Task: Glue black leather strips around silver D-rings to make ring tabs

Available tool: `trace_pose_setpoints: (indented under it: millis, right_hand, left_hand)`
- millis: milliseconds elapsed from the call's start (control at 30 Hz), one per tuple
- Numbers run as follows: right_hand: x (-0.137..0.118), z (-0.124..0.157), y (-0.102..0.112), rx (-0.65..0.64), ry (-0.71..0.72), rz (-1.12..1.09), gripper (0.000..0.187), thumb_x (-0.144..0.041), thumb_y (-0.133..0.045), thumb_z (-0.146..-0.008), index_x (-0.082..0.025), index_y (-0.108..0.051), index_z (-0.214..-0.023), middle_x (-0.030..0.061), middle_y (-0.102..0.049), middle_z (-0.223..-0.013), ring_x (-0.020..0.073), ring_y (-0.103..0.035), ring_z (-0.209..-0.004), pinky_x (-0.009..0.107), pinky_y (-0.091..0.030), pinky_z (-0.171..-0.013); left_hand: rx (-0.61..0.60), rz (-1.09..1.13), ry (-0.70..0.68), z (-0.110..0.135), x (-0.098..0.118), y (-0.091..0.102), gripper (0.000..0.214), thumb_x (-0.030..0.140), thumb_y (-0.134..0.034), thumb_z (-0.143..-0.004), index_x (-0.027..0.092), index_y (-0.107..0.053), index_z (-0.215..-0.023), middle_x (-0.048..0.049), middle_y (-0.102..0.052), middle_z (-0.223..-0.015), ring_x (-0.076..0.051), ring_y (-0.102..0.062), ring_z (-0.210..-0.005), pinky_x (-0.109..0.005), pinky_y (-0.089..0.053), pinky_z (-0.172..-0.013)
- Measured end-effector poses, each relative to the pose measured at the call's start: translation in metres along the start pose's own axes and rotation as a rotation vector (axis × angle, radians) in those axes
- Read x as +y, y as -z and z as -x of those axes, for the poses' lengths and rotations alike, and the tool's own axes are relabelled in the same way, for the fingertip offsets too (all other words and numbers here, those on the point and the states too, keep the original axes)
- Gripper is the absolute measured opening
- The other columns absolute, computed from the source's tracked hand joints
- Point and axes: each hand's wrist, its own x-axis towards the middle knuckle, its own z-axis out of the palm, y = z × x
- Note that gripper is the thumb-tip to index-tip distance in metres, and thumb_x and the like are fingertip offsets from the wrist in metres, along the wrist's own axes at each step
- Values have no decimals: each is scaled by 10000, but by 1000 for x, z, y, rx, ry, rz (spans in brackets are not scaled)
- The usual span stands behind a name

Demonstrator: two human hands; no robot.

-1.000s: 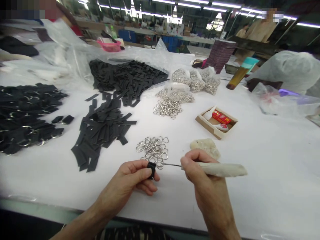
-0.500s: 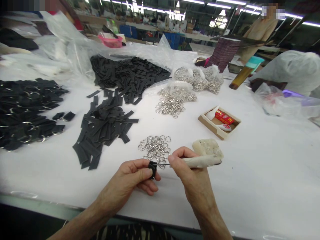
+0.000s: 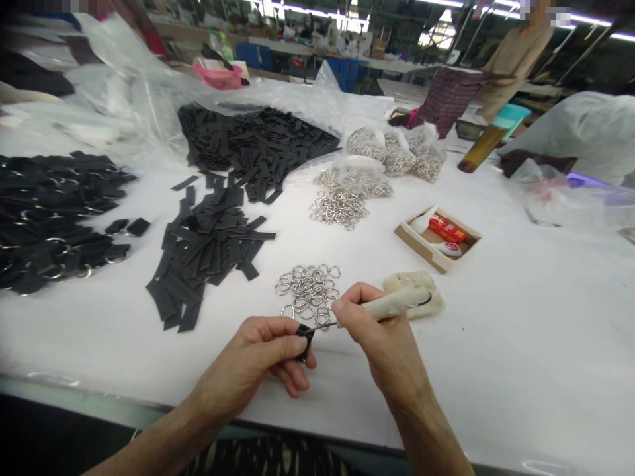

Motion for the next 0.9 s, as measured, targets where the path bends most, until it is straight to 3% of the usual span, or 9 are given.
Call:
trace_pose_setpoints:
  millis: [167, 333, 467, 733, 900]
  right_hand:
    - [-13, -2, 7, 80, 86, -111, 268, -263, -635, -737, -177, -493, -527, -52, -356, -468, 80, -264, -471, 252, -169, -440]
    - [-10, 4, 6, 123, 110, -120, 197, -274, -658, -740, -181, -551, -603, -50, -386, -523, 79, -290, -491, 243, -193, -446]
    - [-1, 13, 4, 178, 145, 25, 127, -301, -713, -709, -216, -628, -750, -29, -493, -621, 107, -396, -565, 244, -299, -489]
    - [8, 23, 0, 217, 291, 283, 223, -321, -761, -655, -266, -657, -844, -6, -618, -734, 145, -523, -626, 240, -429, -510]
    - [9, 25, -8, 220, 326, 350, 158, -333, -689, -737, -233, -658, -856, -29, -588, -544, 108, -495, -439, 211, -404, -404]
  left_hand:
    - [14, 45, 13, -1, -5, 4, 222, 288, -633, -739, 104, -657, -618, -61, -651, -490, -117, -584, -408, -198, -472, -437]
    - [31, 96, -14, 1, -3, 4, 202, 262, -639, -722, 101, -643, -600, -45, -643, -502, -109, -579, -400, -186, -471, -410]
    - [48, 125, -36, 3, -1, 3, 195, 260, -642, -711, 100, -637, -599, -42, -657, -558, -102, -577, -385, -181, -463, -389]
    - [99, 134, -84, 13, -3, 13, 188, 264, -625, -727, 107, -639, -624, -45, -673, -604, -95, -572, -379, -180, -457, -381]
    - [221, 37, -110, 32, 10, 38, 204, 303, -628, -751, 116, -663, -678, -20, -629, -499, -90, -539, -361, -177, -436, -384]
